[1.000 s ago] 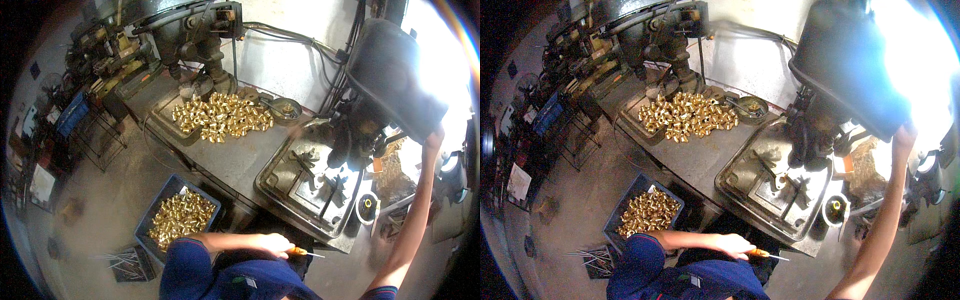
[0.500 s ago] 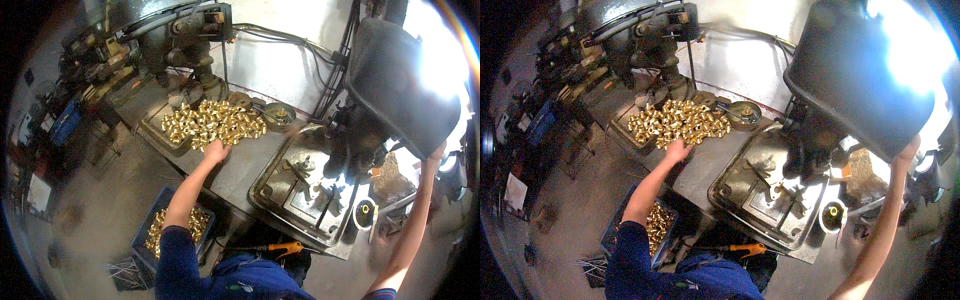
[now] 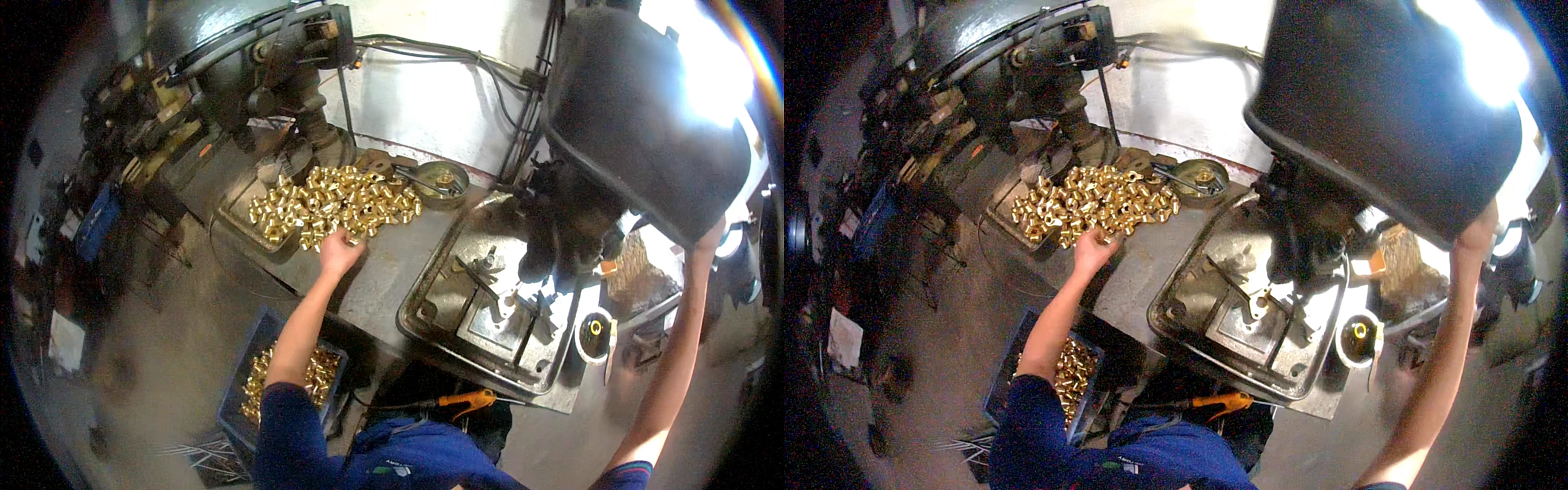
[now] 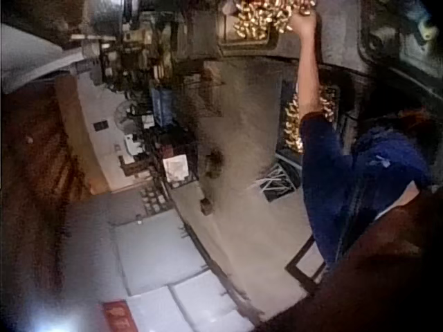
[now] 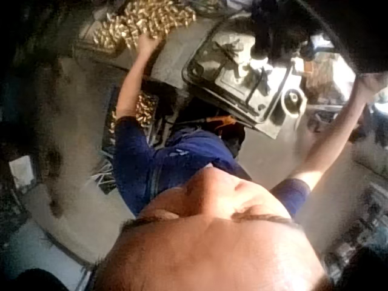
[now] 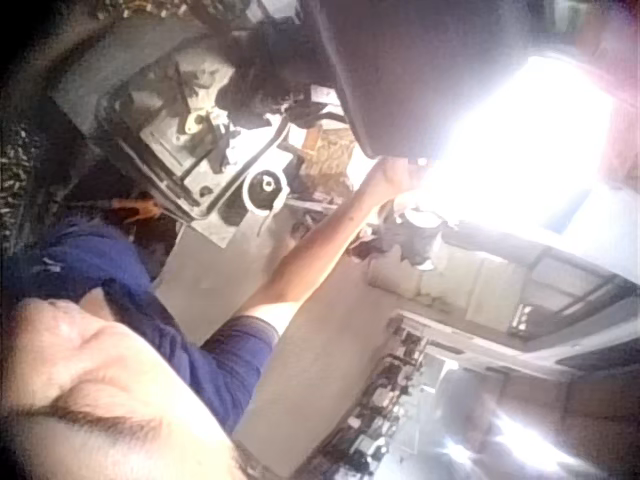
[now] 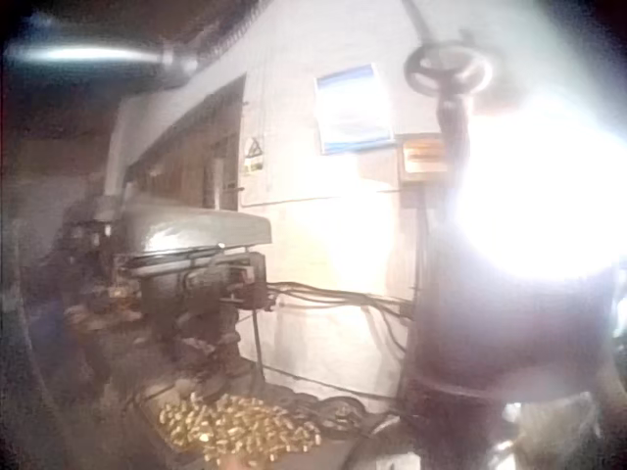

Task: The person operates a manual press machine to process brass-colored metal casings. They repeatedly pick up a casing, place it into the press, pull the lever to activate the press, and then remove the processed casing, placing it into a container.

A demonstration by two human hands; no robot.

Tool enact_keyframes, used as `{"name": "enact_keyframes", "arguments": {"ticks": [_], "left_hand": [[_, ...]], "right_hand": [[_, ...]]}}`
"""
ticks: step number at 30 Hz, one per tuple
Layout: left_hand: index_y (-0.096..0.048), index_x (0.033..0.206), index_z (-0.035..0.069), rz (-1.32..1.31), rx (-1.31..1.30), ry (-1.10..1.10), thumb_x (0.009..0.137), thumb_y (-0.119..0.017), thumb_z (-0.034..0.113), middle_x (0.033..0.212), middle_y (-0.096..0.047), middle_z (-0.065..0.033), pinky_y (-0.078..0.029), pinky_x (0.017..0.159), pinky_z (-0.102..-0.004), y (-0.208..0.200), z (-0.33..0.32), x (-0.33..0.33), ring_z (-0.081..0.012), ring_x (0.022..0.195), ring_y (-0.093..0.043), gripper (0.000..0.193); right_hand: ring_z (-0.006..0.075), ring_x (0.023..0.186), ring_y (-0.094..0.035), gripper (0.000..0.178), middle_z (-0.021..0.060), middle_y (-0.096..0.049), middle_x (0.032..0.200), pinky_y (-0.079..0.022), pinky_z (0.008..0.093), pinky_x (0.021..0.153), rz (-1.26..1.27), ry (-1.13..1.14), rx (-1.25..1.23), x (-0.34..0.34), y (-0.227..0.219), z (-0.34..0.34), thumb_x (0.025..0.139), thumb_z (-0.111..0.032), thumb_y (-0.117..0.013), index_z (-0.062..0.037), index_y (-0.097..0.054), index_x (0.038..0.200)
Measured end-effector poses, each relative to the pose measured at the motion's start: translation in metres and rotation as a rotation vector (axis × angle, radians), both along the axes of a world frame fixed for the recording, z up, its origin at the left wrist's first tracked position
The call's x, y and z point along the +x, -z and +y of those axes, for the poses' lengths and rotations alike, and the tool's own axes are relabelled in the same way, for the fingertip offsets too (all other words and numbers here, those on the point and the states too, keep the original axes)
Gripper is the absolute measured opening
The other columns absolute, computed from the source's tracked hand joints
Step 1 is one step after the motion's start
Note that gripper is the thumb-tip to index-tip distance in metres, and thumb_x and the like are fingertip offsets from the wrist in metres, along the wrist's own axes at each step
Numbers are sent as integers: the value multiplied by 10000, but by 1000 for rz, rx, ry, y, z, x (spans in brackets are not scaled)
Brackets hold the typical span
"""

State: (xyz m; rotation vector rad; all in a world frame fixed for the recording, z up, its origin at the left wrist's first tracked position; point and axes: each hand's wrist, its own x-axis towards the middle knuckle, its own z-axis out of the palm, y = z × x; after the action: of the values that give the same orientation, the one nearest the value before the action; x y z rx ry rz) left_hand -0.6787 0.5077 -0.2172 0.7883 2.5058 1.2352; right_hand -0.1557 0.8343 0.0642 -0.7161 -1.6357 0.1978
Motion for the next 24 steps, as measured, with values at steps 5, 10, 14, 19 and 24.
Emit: {"name": "enact_keyframes", "arguments": {"ticks": [5,10,14,19,24], "left_hand": [[-505,815,19,-589,474,222,803,-664,140,735,-624,-153,-529,497,-275,-32,-41,68,-203,565,-629,199],[-547,926,42,-1234,670,532,890,-545,285,793,-623,-121,-514,550,-325,-29,-55,155,-211,654,-625,245],[-577,953,75,-1523,589,504,926,-434,408,731,-603,-86,-443,538,-325,-32,-39,230,-180,553,-536,364],[-582,819,84,-1701,473,295,935,-433,366,638,-590,-94,-388,406,-301,-37,-22,269,-182,449,-493,339],[-553,868,52,-1718,573,374,941,-444,278,670,-587,-72,-404,445,-295,-32,-24,273,-176,479,-521,262]], "right_hand": [[189,854,-594,360,104,-619,947,-466,314,783,-329,-87,184,-31,64,-155,723,35,-424,18,-552,1059],[286,864,-621,710,148,-621,974,-497,362,803,-569,-613,-384,-77,159,-263,469,16,-707,-40,-555,1161],[363,777,-573,909,176,-586,942,-474,428,681,-722,-742,-519,-91,201,-293,539,-105,-694,-47,-308,1359],[343,797,-553,946,162,-568,937,-451,406,686,-832,-607,-592,-84,211,-294,528,-104,-677,-27,-264,1375],[293,744,-554,951,124,-566,887,-431,370,661,-883,-505,-395,-81,214,-297,530,-154,-682,-34,-273,1380]]}}
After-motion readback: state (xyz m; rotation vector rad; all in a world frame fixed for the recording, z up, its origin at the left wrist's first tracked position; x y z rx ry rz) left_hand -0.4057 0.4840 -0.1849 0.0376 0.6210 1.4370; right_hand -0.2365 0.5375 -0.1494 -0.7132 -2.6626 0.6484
